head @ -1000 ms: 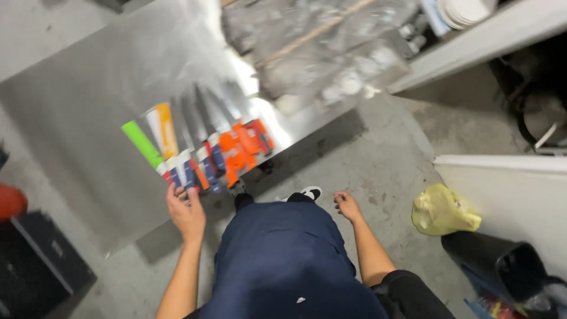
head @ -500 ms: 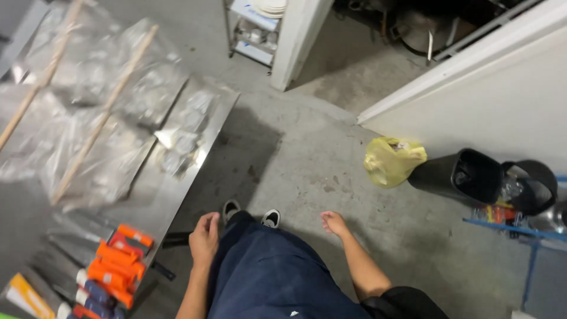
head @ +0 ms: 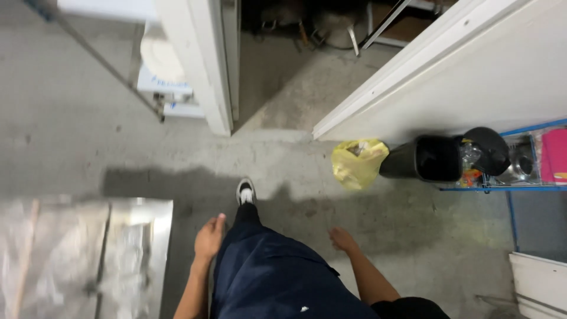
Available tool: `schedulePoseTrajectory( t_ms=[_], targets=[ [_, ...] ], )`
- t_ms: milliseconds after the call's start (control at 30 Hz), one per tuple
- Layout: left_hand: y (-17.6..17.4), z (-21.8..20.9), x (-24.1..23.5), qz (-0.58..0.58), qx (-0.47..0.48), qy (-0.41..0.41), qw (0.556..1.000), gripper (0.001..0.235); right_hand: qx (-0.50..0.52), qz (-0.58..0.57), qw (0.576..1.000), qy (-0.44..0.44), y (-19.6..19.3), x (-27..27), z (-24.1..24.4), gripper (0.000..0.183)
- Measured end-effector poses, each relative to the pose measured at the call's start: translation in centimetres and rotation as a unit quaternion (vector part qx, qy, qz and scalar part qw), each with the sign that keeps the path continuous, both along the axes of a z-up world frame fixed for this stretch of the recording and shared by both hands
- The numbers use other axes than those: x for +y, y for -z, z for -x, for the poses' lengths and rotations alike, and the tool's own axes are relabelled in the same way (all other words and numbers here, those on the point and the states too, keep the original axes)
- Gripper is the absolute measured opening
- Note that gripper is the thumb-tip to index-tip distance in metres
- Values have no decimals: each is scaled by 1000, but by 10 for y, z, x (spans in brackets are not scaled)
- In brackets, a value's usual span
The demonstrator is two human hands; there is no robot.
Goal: The person repeatedly retrieves sets of kitchen knives from a storage shelf and places them on a stainless steel table. The person handles knives with orange, blue, and green handles, as well as packaged knives, arranging them in a group on the table.
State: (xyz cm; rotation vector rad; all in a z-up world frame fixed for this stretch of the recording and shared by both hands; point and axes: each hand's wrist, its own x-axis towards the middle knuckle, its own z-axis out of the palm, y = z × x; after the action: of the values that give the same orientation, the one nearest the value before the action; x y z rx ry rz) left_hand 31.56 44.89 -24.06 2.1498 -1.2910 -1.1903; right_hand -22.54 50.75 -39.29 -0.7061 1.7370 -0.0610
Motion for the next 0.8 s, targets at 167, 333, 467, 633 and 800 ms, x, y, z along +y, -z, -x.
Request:
schedulePoseTrajectory(
  t_ms=[167,333,467,633,800],
  targets=[
    [-61,37,-185,-38,-27,204,978,49,31,-28,993,106,-56,-75,-4,43],
    [-90,83,-333,26,-40,345,937,45,-9,62,981,186,-74,-154,-21,43],
    [-125,118,-418,66,-21,366,928,43,-14,42,982,184,-24,-197,-20,40],
    [-106,167,-488,43,10,343,938,41,-44,-33,972,229,20,-270,13,37],
    [-95,211,-567,42,44,385,921,38,-34,-35,988,144,71,-415,83,35]
  ],
)
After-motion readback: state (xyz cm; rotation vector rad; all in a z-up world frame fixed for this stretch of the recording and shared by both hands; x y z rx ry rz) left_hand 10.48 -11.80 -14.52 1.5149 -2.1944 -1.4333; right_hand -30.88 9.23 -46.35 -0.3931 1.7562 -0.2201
